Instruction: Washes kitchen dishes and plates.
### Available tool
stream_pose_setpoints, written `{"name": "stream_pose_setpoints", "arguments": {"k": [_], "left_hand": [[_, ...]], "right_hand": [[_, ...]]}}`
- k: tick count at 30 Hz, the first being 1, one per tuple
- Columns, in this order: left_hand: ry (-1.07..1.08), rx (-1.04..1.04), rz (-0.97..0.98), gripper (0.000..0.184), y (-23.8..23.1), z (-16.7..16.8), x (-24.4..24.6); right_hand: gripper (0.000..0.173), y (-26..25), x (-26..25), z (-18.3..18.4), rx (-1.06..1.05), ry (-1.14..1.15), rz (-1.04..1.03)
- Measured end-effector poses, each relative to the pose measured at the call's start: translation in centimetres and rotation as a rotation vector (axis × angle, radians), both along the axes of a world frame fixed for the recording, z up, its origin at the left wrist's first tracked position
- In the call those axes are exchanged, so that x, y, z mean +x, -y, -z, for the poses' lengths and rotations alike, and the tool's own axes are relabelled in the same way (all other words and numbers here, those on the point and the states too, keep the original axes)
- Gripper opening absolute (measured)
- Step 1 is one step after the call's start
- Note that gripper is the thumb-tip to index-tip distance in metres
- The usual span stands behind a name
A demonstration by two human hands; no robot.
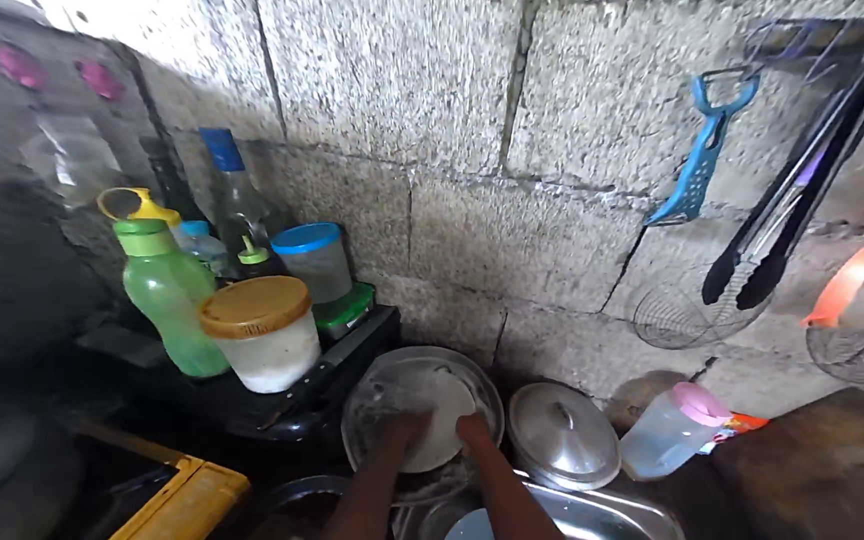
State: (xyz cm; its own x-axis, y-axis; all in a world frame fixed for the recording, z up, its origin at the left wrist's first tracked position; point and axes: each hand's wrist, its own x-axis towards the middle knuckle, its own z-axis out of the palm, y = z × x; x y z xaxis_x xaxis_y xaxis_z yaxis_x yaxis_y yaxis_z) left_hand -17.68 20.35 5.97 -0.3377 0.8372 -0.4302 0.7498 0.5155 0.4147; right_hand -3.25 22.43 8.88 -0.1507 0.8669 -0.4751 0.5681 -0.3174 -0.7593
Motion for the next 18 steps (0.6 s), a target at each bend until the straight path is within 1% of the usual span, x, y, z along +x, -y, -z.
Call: {"name": "stream_pose_setpoints", "arguments": {"k": [1,3,4,7,8,9,10,11,13,15,16,17,18], "left_hand": [[-0.036,-0.007,0.073,0.073,-0.7,0.2,0.4],[-0.094,0.009,0.208,0.067,-2.2,0.8,0.4],[-0.113,0.025,0.202,0.066,-2.4,0.8,0.4],[-0.062,0.128,0.101,0.059,-2.8,1.1,1.0],[-0.043,0.173,0.133,0.055,-2.9,1.2,1.3],[-0.033,0.191,0.209,0.051,-3.1,1.4,1.5],[-0.025,0.187,0.253,0.051,-3.2,1.4,1.6],[-0.031,0.167,0.241,0.053,-3.1,1.2,1.7],[-0.002,0.165,0.14,0.051,-2.7,1.3,2.2],[0.169,0.325,0.045,0.046,-3.1,2.1,2.8],[0.204,0.416,0.09,0.046,-3.4,2.2,2.9],[0.19,0.441,0.181,0.049,-3.4,1.9,2.8],[0.144,0.421,0.252,0.051,-3.2,1.5,2.4]], "right_hand": [[0.044,-0.1,-0.3,0.4,-0.022,0.019,-0.006],[0.042,-0.4,-0.7,0.9,-0.052,-0.035,0.019],[0.042,-0.6,-0.6,0.8,-0.069,-0.049,0.012],[0.038,-1.0,-0.7,1.3,-0.077,-0.087,0.076],[0.039,-1.0,-0.7,1.4,-0.088,-0.1,0.091],[0.039,-1.0,-0.7,1.3,-0.091,-0.102,0.082],[0.04,-0.9,-0.7,1.2,-0.091,-0.113,0.083],[0.04,-0.9,-0.8,1.4,-0.1,-0.142,0.11],[0.04,-0.9,-1.0,1.4,-0.104,-0.197,0.19],[0.043,-1.3,-1.0,0.9,-0.054,-0.249,0.221],[0.044,-1.4,-0.9,0.2,-0.006,-0.243,0.199],[0.044,-1.4,-0.6,-0.6,0.055,-0.219,0.169],[0.046,-1.2,-0.3,-1.8,0.112,-0.177,0.125]]}}
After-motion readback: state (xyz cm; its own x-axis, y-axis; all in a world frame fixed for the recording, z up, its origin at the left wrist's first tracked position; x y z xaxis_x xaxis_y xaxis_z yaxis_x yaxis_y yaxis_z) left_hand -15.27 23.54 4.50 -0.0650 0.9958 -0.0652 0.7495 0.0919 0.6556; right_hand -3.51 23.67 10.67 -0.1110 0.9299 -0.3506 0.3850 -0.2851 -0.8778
